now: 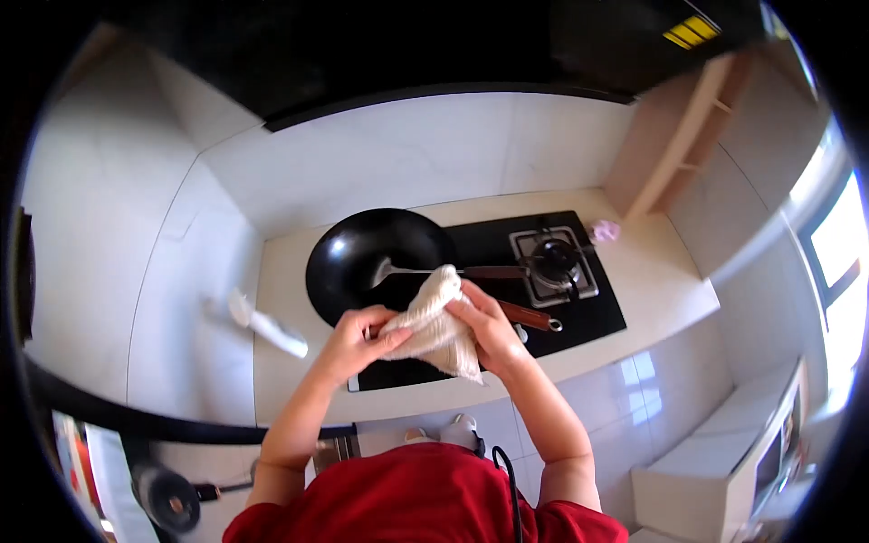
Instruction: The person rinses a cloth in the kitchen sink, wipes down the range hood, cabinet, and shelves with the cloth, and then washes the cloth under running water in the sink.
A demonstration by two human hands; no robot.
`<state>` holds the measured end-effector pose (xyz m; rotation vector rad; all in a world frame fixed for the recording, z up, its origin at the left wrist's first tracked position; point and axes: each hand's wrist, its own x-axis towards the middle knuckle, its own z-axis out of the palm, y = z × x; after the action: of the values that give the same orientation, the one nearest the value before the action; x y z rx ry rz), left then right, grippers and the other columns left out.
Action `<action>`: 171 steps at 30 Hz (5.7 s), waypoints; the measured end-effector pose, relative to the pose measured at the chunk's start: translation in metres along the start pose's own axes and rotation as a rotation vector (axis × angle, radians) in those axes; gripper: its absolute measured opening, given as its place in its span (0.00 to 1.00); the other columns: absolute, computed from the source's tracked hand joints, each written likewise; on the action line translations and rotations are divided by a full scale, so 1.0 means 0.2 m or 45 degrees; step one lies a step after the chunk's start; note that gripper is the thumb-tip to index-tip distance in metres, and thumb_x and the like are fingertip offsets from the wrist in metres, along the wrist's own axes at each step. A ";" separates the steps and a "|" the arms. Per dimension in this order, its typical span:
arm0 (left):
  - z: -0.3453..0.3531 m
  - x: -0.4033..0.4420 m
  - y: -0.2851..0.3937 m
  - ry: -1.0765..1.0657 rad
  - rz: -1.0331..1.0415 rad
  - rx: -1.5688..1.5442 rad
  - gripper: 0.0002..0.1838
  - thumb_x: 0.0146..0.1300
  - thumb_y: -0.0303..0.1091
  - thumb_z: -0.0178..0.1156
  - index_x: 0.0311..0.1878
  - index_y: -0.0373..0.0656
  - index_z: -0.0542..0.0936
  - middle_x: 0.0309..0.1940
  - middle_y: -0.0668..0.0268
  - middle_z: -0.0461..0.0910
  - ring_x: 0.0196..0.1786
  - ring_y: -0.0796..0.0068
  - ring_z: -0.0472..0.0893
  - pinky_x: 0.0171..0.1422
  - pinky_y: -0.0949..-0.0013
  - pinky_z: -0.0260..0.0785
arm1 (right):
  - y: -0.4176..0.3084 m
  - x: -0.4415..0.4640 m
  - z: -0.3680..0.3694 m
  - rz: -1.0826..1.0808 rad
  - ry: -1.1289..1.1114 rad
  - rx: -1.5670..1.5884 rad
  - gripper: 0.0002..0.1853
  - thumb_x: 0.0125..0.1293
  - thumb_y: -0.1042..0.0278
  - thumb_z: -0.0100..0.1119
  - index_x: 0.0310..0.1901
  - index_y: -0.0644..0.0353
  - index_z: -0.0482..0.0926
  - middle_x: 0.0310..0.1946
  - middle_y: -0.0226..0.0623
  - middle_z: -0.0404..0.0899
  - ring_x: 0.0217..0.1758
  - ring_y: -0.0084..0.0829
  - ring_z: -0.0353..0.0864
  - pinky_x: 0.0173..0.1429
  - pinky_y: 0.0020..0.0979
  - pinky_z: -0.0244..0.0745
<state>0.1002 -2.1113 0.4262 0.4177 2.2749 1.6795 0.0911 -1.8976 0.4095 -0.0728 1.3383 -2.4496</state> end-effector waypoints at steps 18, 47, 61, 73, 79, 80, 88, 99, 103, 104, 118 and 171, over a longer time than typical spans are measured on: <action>1.20 0.46 0.22 -0.682 0.081 -0.382 0.23 0.59 0.38 0.65 0.55 0.41 0.71 0.44 0.70 0.75 0.45 0.83 0.74 0.50 0.77 0.69 | -0.46 -0.89 -0.92 -0.168 0.106 -0.715 0.28 0.59 0.63 0.64 0.60 0.59 0.68 0.53 0.33 0.72 0.59 0.27 0.68 0.64 0.30 0.62; 1.94 1.80 0.92 0.041 0.876 -0.697 0.10 0.59 0.18 0.50 0.44 0.38 0.71 0.59 0.57 0.68 0.61 0.64 0.70 0.61 0.65 0.66 | -1.51 -0.30 -2.04 -1.206 0.505 -0.553 0.19 0.61 0.86 0.47 0.54 0.65 0.74 0.44 0.30 0.71 0.45 0.20 0.70 0.49 0.19 0.64; 2.36 2.19 1.29 -0.079 0.274 -0.342 0.23 0.57 0.36 0.67 0.53 0.38 0.73 0.45 0.68 0.77 0.50 0.79 0.74 0.56 0.73 0.67 | -2.00 -0.07 -2.71 -0.350 -0.207 -0.334 0.23 0.68 0.56 0.54 0.56 0.65 0.71 0.49 0.34 0.75 0.53 0.21 0.72 0.57 0.25 0.68; 2.31 2.38 1.49 0.059 0.320 -0.161 0.24 0.59 0.28 0.63 0.57 0.41 0.66 0.41 0.66 0.78 0.45 0.79 0.76 0.52 0.74 0.68 | -2.70 -0.12 -2.82 -0.697 -0.238 -0.920 0.16 0.60 0.64 0.62 0.47 0.61 0.73 0.39 0.30 0.76 0.43 0.20 0.74 0.48 0.24 0.71; 2.18 2.70 2.17 0.515 0.796 -0.183 0.28 0.56 0.32 0.65 0.57 0.38 0.64 0.40 0.62 0.77 0.44 0.75 0.76 0.44 0.69 0.71 | -3.42 0.15 -2.53 -1.713 0.421 -1.324 0.17 0.55 0.68 0.63 0.46 0.59 0.72 0.40 0.41 0.78 0.45 0.37 0.77 0.50 0.33 0.72; 2.17 2.77 2.30 0.623 0.870 -0.173 0.30 0.55 0.33 0.67 0.57 0.38 0.64 0.41 0.60 0.76 0.45 0.73 0.76 0.43 0.69 0.71 | -3.51 0.17 -2.44 -1.858 0.579 -1.357 0.18 0.53 0.68 0.64 0.46 0.58 0.72 0.43 0.43 0.77 0.47 0.42 0.77 0.52 0.35 0.72; 2.27 3.42 2.30 1.488 1.615 0.958 0.14 0.58 0.23 0.52 0.48 0.38 0.76 0.52 0.58 0.74 0.56 0.54 0.70 0.59 0.60 0.65 | -3.42 0.75 -2.38 -2.449 0.742 -1.739 0.18 0.58 0.71 0.53 0.52 0.57 0.71 0.59 0.44 0.67 0.63 0.46 0.65 0.67 0.48 0.56; 2.29 3.49 1.92 1.531 1.440 1.537 0.21 0.61 0.30 0.52 0.59 0.42 0.72 0.68 0.62 0.60 0.71 0.63 0.57 0.73 0.46 0.40 | -2.88 0.88 -2.82 -2.388 0.578 -1.943 0.29 0.55 0.78 0.57 0.61 0.66 0.65 0.64 0.46 0.64 0.67 0.45 0.63 0.65 0.47 0.63; 2.33 3.42 1.65 1.382 1.354 1.542 0.23 0.60 0.33 0.53 0.60 0.41 0.70 0.67 0.60 0.60 0.71 0.62 0.57 0.73 0.47 0.42 | -2.74 0.86 -2.89 -2.172 0.471 -1.971 0.29 0.56 0.78 0.56 0.62 0.67 0.64 0.65 0.45 0.62 0.69 0.46 0.59 0.68 0.45 0.59; 2.31 3.42 1.55 1.171 1.359 1.758 0.24 0.60 0.35 0.54 0.61 0.40 0.69 0.67 0.58 0.60 0.71 0.60 0.57 0.73 0.48 0.43 | -2.73 0.90 -2.90 -2.205 0.387 -1.856 0.29 0.57 0.77 0.55 0.62 0.67 0.64 0.66 0.44 0.61 0.70 0.47 0.57 0.70 0.43 0.57; 2.03 3.46 2.53 1.471 1.811 1.538 0.23 0.67 0.38 0.44 0.61 0.35 0.67 0.58 0.49 0.69 0.65 0.51 0.64 0.73 0.53 0.48 | -3.75 0.79 -2.28 -2.841 0.572 -1.959 0.23 0.58 0.71 0.50 0.56 0.70 0.69 0.59 0.50 0.66 0.68 0.50 0.58 0.69 0.43 0.55; 2.32 3.47 1.13 0.884 1.297 0.472 0.24 0.66 0.26 0.43 0.65 0.33 0.61 0.63 0.45 0.62 0.66 0.45 0.62 0.69 0.57 0.54 | -2.45 0.98 -2.80 -1.978 0.465 -1.910 0.25 0.60 0.65 0.48 0.61 0.60 0.65 0.60 0.45 0.61 0.65 0.58 0.53 0.67 0.58 0.47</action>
<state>-0.3421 -1.3690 0.4730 1.4764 3.2055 2.0072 -0.3444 -1.2677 0.4812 -1.4816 3.8806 -1.1435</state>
